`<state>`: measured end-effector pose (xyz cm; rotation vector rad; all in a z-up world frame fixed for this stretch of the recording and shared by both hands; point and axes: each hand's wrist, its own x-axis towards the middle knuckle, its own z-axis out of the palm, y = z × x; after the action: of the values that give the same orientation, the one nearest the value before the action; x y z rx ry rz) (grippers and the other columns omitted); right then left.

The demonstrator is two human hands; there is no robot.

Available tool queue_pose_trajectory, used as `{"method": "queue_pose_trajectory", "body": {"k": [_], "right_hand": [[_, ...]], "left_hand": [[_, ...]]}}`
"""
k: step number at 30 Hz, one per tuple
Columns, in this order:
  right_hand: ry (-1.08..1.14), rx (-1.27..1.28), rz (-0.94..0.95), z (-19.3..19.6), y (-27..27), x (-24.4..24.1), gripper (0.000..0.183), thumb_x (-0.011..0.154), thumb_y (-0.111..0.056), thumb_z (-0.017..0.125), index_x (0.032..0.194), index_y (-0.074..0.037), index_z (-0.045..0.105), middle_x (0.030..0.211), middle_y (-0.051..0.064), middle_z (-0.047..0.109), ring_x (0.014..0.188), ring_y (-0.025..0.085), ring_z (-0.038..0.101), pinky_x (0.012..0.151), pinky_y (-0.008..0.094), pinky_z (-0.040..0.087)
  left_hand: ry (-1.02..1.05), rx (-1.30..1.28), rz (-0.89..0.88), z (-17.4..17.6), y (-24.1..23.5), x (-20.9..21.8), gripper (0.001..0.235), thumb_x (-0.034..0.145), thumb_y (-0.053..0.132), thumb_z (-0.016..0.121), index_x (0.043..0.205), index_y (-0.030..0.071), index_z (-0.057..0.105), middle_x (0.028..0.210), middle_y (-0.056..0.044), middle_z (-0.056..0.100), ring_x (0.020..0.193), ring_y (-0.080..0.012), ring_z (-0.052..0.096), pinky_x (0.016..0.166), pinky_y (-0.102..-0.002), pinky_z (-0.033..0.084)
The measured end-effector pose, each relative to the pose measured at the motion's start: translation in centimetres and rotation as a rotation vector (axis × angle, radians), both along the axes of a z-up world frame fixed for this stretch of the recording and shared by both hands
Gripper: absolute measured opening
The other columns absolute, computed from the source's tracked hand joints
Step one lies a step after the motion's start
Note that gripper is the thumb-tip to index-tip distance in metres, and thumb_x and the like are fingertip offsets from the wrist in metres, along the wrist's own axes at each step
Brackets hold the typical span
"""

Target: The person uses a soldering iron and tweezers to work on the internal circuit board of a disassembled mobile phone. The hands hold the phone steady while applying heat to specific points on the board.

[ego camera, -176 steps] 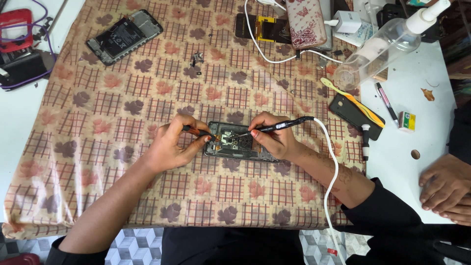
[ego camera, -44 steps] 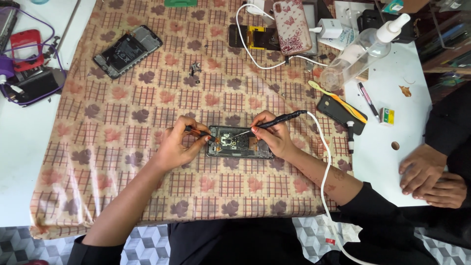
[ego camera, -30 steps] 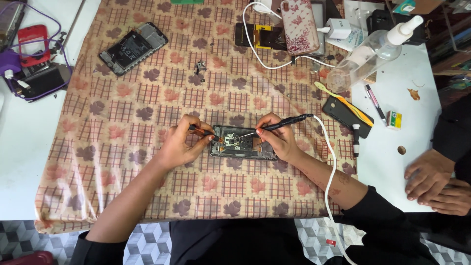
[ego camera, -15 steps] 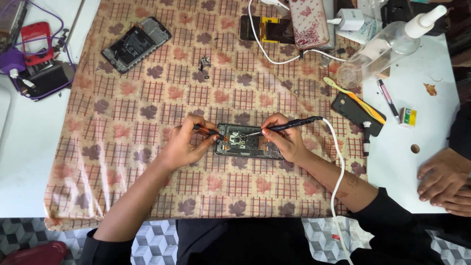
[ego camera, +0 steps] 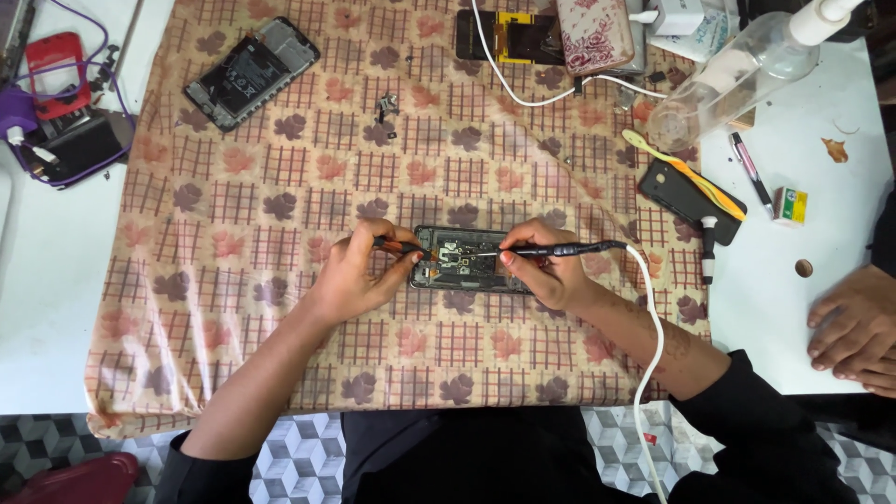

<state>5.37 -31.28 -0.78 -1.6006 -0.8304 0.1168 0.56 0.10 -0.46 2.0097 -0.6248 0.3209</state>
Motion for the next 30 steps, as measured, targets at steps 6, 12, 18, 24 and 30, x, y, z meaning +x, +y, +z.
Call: {"method": "queue_pose_trajectory", "body": {"k": [6, 12, 18, 24, 30], "right_hand": [[-0.055, -0.011, 0.065, 2.2, 0.7, 0.6, 0.011, 0.103, -0.009, 0.064, 0.109, -0.001, 0.059, 0.087, 0.004, 0.065, 0.066, 0.004, 0.054, 0.055, 0.021, 0.041], [0.155, 0.055, 0.042, 2.3, 1.2, 1.6, 0.012, 0.103, -0.009, 0.064, 0.109, 0.0, 0.059, 0.091, 0.004, 0.063, 0.073, 0.006, 0.054, 0.062, 0.022, 0.043], [0.208, 0.17, 0.085, 0.0, 1.2, 2.6, 0.009, 0.103, -0.008, 0.064, 0.107, 0.0, 0.061, 0.088, 0.003, 0.063, 0.071, 0.007, 0.054, 0.06, 0.022, 0.044], [-0.107, 0.089, 0.082, -1.4, 1.3, 2.3, 0.005, 0.099, -0.004, 0.065, 0.101, -0.001, 0.062, 0.081, 0.004, 0.064, 0.058, 0.005, 0.048, 0.049, 0.021, 0.037], [-0.117, 0.037, 0.013, -0.9, 0.7, 1.0, 0.008, 0.101, -0.006, 0.065, 0.101, 0.0, 0.06, 0.073, 0.001, 0.062, 0.054, 0.002, 0.044, 0.048, 0.02, 0.03]], "left_hand": [[0.045, 0.025, 0.013, 0.1, 0.1, -0.3, 0.038, 0.096, 0.003, 0.07, 0.116, 0.004, 0.038, 0.109, -0.02, 0.075, 0.101, -0.0315, 0.078, 0.09, -0.041, 0.067], [0.014, 0.014, 0.008, 0.6, 0.1, -0.4, 0.038, 0.096, 0.003, 0.07, 0.117, 0.003, 0.038, 0.11, -0.02, 0.074, 0.101, -0.0308, 0.078, 0.091, -0.041, 0.066], [0.029, -0.027, 0.02, 1.1, 0.0, -0.7, 0.037, 0.096, 0.006, 0.072, 0.115, 0.004, 0.041, 0.108, -0.019, 0.075, 0.098, -0.0273, 0.079, 0.086, -0.037, 0.067], [0.069, 0.01, 0.04, 1.3, 0.0, -0.9, 0.038, 0.094, 0.008, 0.074, 0.113, 0.003, 0.041, 0.107, -0.018, 0.076, 0.096, -0.0292, 0.079, 0.082, -0.038, 0.067], [0.03, 0.0, 0.025, 1.0, 0.1, -0.8, 0.037, 0.095, 0.007, 0.073, 0.113, 0.003, 0.041, 0.108, -0.018, 0.076, 0.095, -0.0292, 0.079, 0.082, -0.038, 0.067]]}}
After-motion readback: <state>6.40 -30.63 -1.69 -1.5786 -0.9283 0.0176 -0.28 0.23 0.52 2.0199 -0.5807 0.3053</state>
